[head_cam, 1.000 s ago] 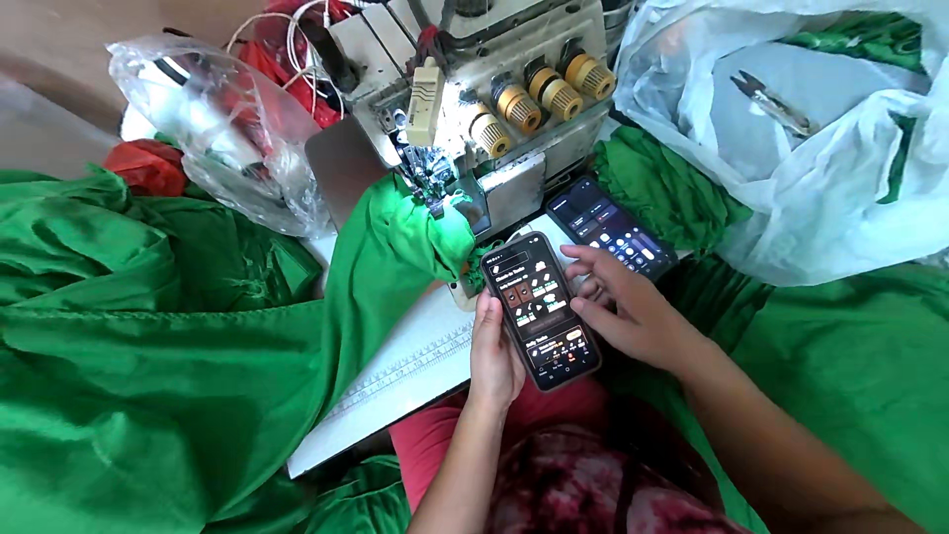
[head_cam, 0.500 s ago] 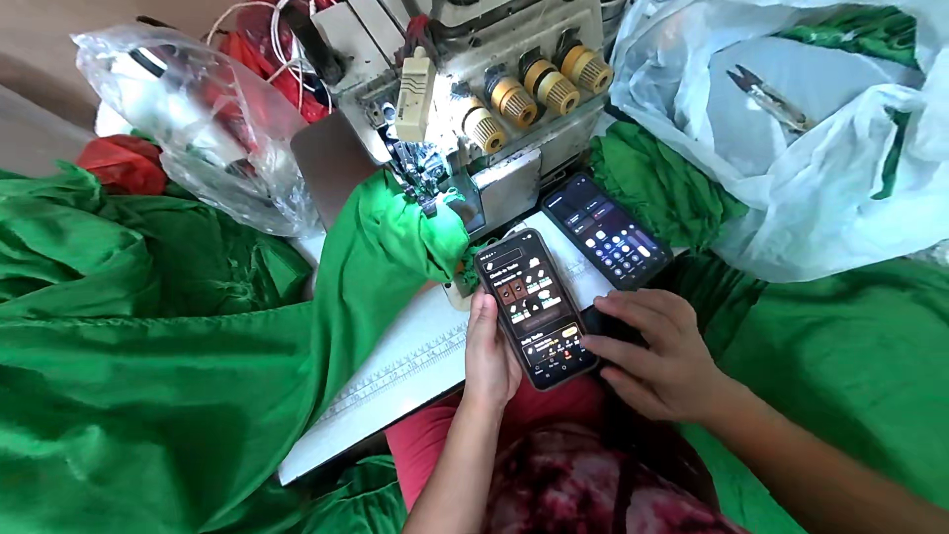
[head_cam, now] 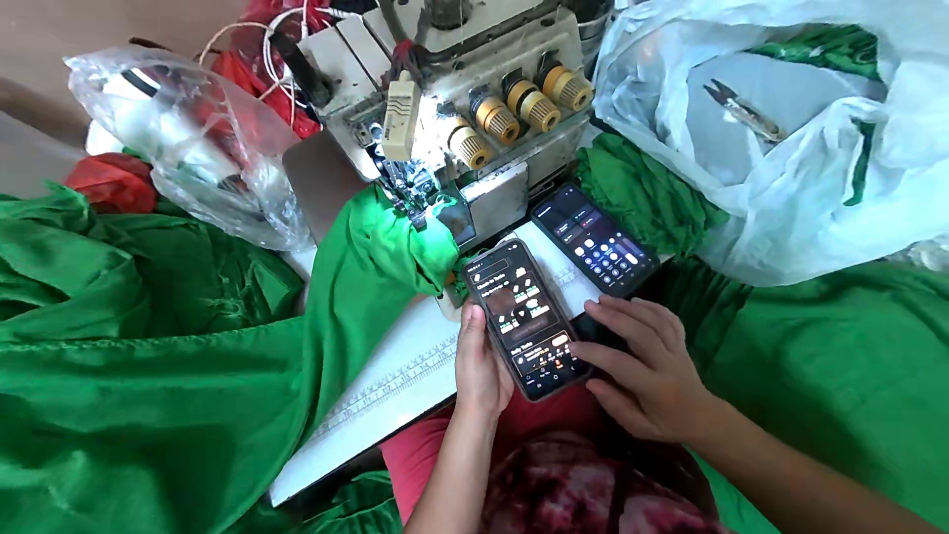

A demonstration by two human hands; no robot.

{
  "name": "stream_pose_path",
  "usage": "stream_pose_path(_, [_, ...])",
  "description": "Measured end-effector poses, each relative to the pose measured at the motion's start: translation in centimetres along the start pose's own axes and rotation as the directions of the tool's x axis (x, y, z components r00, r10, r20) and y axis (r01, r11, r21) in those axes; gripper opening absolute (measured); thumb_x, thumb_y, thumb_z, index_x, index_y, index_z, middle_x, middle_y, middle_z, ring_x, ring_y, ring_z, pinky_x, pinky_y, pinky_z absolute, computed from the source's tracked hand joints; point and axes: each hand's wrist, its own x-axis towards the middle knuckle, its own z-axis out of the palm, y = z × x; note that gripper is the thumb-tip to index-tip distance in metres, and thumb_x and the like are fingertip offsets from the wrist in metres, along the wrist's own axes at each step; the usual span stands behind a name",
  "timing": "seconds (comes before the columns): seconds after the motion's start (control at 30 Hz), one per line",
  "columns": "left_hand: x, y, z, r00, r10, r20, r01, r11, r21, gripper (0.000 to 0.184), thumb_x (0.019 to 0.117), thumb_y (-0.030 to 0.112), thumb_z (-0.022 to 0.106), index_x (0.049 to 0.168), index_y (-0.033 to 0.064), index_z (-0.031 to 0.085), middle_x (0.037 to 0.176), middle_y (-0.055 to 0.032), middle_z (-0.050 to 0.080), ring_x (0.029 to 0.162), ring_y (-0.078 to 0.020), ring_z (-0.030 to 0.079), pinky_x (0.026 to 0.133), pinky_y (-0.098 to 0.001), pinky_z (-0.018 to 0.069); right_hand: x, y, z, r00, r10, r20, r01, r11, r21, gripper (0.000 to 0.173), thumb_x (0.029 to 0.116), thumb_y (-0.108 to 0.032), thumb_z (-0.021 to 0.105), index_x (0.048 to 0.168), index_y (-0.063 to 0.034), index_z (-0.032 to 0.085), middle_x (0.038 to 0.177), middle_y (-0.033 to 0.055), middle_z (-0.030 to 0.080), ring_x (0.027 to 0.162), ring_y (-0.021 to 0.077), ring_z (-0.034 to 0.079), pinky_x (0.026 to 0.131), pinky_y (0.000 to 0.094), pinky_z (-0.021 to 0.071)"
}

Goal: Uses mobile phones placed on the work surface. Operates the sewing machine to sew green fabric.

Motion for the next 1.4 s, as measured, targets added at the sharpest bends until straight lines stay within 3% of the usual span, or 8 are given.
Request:
stream_pose_path(0.1, [0.1,-0.1,-0.2,1.000,0.018,0.013,-0.018,1.000,-0.023,0.038,0.1098,0.026,0.030,0.141,0.0037,0.033,0.118,-0.0138,0.067,0.107,-0.0230,0.071,0.093,-0.0416,0.0599,0.2,-0.2,0.6,0.997,0.056,0.058,-0.056,0.998,0.004,0.041,0.1073,-0.050,0.036,0.122,-0.0277,0.068,0.147,0.0086,0.057,0.139,0.0276,0.047,0.111,0.0466,0.0359])
stream_pose_path(0.23, [0.1,-0.1,-0.3,1.000,0.024,0.008,-0.024,1.000,-0.018,0.040,0.1088,0.027,0.033,0.142,0.0034,0.033,0.118,-0.0137,0.067,0.107,-0.0230,0.070,0.093,-0.0419,0.0600,0.6,-0.1,0.8,0.992,0.125,-0.013,-0.122,0.984,0.128,0.041,0.1076,-0.050,0.037,0.125,-0.0230,0.063,0.144,0.0079,0.056,0.136,0.0225,0.049,0.111,0.0409,0.0380])
stream_pose_path(0.37, [0.1,-0.2,-0.5,0.999,0.031,0.023,-0.030,0.999,-0.029,0.042,0.1076,0.027,0.038,0.142,0.0032,0.033,0.119,-0.0153,0.067,0.108,-0.0238,0.071,0.093,-0.0421,0.0604,1.5,3.0,0.2,0.966,0.244,-0.084,-0.240,0.969,0.053,0.040,0.1070,-0.041,0.043,0.118,-0.0139,0.070,0.133,0.0146,0.064,0.123,0.0324,0.060,0.101,0.0525,0.0468])
stream_pose_path(0.5, [0.0,-0.2,-0.4,0.999,0.031,0.028,-0.030,0.999,-0.043,0.042,0.1074,0.027,0.040,0.142,0.0030,0.033,0.119,-0.0151,0.068,0.108,-0.0242,0.071,0.092,-0.0422,0.0608,1.6,7.7,-2.1,0.941,0.329,-0.077,-0.335,0.939,-0.078,0.033,0.1019,-0.022,0.047,0.116,-0.0081,0.074,0.134,0.0205,0.063,0.121,0.0424,0.058,0.095,0.0607,0.0473])
stream_pose_path(0.67, [0.0,-0.2,-0.5,0.999,0.032,0.032,-0.030,0.998,-0.052,0.039,0.1075,0.026,0.042,0.139,0.0036,0.036,0.118,-0.0139,0.069,0.107,-0.0235,0.072,0.092,-0.0418,0.0609,0.2,9.5,-3.5,0.952,0.293,-0.089,-0.303,0.943,-0.134,0.032,0.0946,-0.010,0.046,0.092,-0.0092,0.078,0.127,0.0203,0.067,0.117,0.0436,0.058,0.095,0.0582,0.0453])
stream_pose_path(1.07, [-0.1,-0.2,-0.6,0.998,0.036,0.054,-0.033,0.997,-0.066,0.036,0.1082,0.027,0.042,0.136,0.0042,0.039,0.117,-0.0136,0.070,0.108,-0.0238,0.072,0.093,-0.0421,0.0604,-0.5,9.3,-2.6,0.948,0.294,-0.119,-0.312,0.932,-0.183,0.032,0.0962,-0.009,0.048,0.098,-0.0127,0.079,0.130,0.0196,0.066,0.120,0.0456,0.057,0.093,0.0617,0.0437])
stream_pose_path(1.27, [-0.1,-0.2,-0.4,0.999,0.024,0.041,-0.022,0.998,-0.052,0.037,0.1089,0.025,0.036,0.138,0.0034,0.037,0.118,-0.0149,0.069,0.108,-0.0247,0.071,0.093,-0.0427,0.0603,0.1,8.4,-3.3,0.945,0.295,-0.138,-0.310,0.945,-0.107,0.030,0.0961,-0.010,0.046,0.098,-0.0080,0.076,0.124,0.0194,0.067,0.115,0.0403,0.060,0.093,0.0552,0.0461])
stream_pose_path(1.4, [-0.4,-0.2,0.5,1.000,0.017,0.000,-0.017,1.000,-0.001,0.036,0.1094,0.024,0.028,0.138,0.0045,0.038,0.118,-0.0135,0.069,0.108,-0.0227,0.071,0.093,-0.0412,0.0606,0.3,5.7,-2.3,0.927,0.369,-0.065,-0.355,0.920,0.165,0.030,0.1010,-0.015,0.048,0.113,-0.0008,0.071,0.111,0.0151,0.070,0.101,0.0198,0.067,0.087,0.0331,0.0561])
